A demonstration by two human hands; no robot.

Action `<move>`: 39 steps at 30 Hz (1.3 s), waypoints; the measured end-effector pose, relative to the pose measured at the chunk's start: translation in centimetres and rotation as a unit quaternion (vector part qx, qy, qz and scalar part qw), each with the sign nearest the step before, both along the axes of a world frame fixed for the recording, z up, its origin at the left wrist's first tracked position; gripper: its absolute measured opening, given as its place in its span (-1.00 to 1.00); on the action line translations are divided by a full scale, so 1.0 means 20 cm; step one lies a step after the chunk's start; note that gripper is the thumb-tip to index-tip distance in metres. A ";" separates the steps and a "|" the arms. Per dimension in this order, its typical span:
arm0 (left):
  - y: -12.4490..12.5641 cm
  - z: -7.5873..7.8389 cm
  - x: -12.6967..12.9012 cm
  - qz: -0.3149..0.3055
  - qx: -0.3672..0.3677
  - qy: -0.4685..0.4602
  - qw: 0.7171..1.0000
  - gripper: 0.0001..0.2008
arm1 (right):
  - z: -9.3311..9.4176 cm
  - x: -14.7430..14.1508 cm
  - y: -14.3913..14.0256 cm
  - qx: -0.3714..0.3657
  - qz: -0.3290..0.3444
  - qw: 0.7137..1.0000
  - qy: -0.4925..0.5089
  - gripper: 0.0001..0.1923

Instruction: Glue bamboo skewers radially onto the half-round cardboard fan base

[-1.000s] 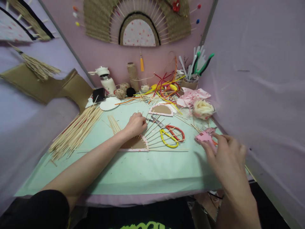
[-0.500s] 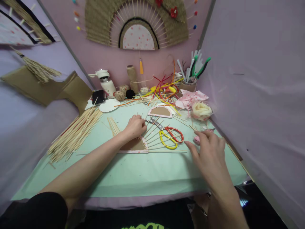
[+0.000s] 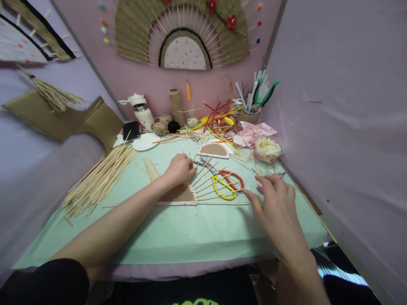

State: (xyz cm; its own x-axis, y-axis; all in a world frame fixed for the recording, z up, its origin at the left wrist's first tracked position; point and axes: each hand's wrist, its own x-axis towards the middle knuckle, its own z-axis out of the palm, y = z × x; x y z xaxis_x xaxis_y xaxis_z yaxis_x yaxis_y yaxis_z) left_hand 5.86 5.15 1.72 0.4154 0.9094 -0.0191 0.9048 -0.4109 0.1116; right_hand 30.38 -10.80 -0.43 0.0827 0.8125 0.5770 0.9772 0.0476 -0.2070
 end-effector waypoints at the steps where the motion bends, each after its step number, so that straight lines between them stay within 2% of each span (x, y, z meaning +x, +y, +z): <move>1: -0.01 0.01 -0.01 0.002 0.005 -0.009 1.000 -0.76 | 0.01 -0.01 0.00 -0.003 0.003 1.000 -0.001 -0.36; 7: -0.11 0.02 -0.15 -0.017 0.074 -0.134 0.988 -0.80 | 0.14 -0.11 0.07 -0.024 0.065 0.998 0.005 -0.53; 12: -0.21 -0.03 -0.33 -0.072 0.118 -0.222 0.965 -0.80 | 0.25 -0.28 0.26 -0.085 0.134 0.987 -0.023 -0.68; 15: -0.25 -0.06 -0.41 -0.125 0.117 -0.221 0.960 -0.79 | 0.22 -0.39 0.37 -0.151 0.184 0.970 -0.048 -0.66; 19: -0.30 -0.08 -0.47 -0.173 0.097 -0.182 0.963 -0.78 | 0.10 -0.50 0.44 -0.204 0.235 0.948 -0.063 -0.66; 23: -0.31 -0.09 -0.48 -0.175 0.081 -0.160 0.968 -0.76 | 0.04 -0.51 0.43 -0.194 0.265 0.942 -0.066 -0.69; 39: -0.32 -0.11 -0.44 -0.170 0.066 -0.130 0.975 -0.66 | 0.01 -0.55 0.42 -0.203 0.310 0.924 -0.093 -0.75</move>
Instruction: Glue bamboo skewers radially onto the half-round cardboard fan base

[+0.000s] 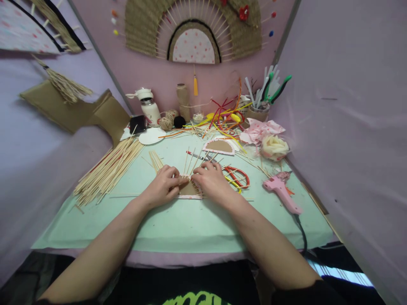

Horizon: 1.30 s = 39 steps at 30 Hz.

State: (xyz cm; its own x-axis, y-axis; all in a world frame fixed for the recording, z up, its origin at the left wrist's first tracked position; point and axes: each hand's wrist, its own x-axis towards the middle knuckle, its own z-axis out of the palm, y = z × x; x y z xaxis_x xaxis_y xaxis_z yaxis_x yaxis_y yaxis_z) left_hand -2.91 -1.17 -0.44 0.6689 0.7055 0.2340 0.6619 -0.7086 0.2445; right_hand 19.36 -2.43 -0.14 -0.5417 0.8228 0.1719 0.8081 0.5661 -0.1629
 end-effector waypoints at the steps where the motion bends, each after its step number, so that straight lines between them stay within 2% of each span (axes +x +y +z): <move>1: 0.00 0.00 0.00 0.002 -0.001 -0.001 1.000 -0.66 | 0.00 0.00 0.00 -0.001 0.001 1.000 -0.002 -0.76; 25: 0.00 -0.01 0.00 0.017 -0.005 -0.011 1.000 -0.69 | -0.01 -0.01 0.00 0.035 0.020 0.999 -0.031 -0.82; 39: 0.01 -0.02 -0.01 0.011 0.007 -0.014 1.000 -0.70 | -0.01 -0.02 0.01 0.020 0.009 0.999 -0.049 -0.81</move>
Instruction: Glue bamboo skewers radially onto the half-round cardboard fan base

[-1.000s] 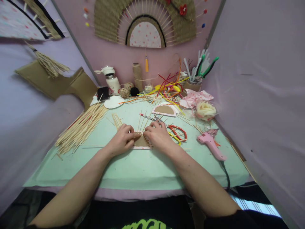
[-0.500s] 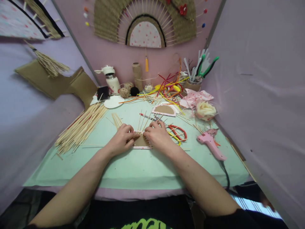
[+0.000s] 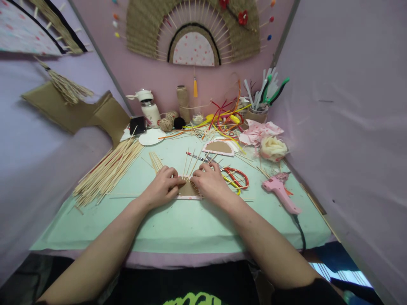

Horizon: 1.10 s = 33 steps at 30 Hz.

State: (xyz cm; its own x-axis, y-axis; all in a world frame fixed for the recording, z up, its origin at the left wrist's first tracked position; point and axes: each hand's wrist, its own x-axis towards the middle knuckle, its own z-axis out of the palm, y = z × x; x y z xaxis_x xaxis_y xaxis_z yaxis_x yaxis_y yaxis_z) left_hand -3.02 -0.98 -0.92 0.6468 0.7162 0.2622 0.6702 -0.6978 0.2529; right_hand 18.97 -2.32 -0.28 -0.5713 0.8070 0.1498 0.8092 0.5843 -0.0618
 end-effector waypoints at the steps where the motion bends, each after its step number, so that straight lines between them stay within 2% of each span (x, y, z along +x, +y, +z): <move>1: 0.00 0.00 0.00 0.000 -0.001 -0.001 1.000 -0.70 | 0.00 0.00 0.00 0.000 0.001 1.000 0.000 -0.80; 24: 0.00 0.01 0.00 -0.003 -0.005 -0.008 1.000 -0.69 | 0.02 0.00 -0.01 -0.014 -0.003 1.000 0.019 -0.81; 33: 0.00 0.01 0.00 -0.011 0.006 -0.020 1.000 -0.70 | 0.00 0.03 0.00 0.021 -0.028 0.998 0.045 -0.80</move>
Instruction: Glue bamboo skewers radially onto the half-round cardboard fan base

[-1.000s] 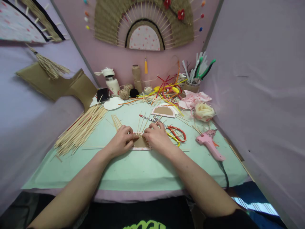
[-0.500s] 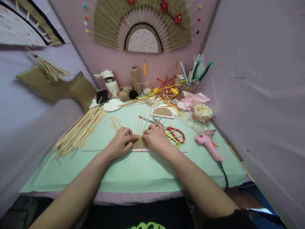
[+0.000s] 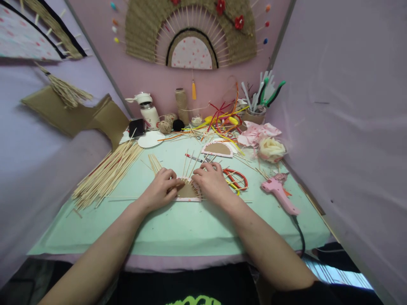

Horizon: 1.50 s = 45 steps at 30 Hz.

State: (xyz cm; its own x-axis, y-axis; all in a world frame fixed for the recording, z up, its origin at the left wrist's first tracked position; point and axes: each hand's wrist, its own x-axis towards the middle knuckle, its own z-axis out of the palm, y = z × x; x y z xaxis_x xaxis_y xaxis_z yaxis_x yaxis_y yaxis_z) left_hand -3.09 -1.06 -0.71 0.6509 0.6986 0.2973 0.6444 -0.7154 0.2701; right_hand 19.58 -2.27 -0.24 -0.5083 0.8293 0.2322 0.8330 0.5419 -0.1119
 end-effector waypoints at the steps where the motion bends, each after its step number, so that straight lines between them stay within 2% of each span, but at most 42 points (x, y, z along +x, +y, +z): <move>1: 0.00 0.00 0.00 0.000 -0.001 -0.001 1.000 -0.70 | 0.00 0.00 0.00 -0.006 -0.005 1.000 0.000 -0.80; 6: 0.00 0.00 0.00 -0.012 0.001 -0.011 1.000 -0.72 | 0.02 0.02 0.00 -0.018 -0.020 1.000 0.002 -0.78; 11: 0.00 0.00 0.00 -0.022 -0.005 -0.003 1.000 -0.70 | 0.02 0.00 -0.01 -0.039 0.006 0.999 -0.002 -0.84; 18: -0.01 0.00 0.02 -0.020 -0.015 0.006 1.000 -0.64 | 0.01 -0.02 -0.02 -0.038 0.006 0.999 -0.015 -0.82; 45: 0.00 -0.02 0.03 -0.019 -0.017 0.011 1.000 -0.63 | -0.01 -0.02 -0.01 -0.033 -0.006 0.999 -0.013 -0.82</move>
State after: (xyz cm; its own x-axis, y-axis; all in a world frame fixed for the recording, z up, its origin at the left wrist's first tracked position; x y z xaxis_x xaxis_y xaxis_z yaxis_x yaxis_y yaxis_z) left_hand -2.54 -1.14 -1.02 0.6828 0.6830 0.2594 0.6237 -0.7299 0.2799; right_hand 19.23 -2.41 -0.36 -0.5032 0.8488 0.1625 0.8427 0.5236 -0.1252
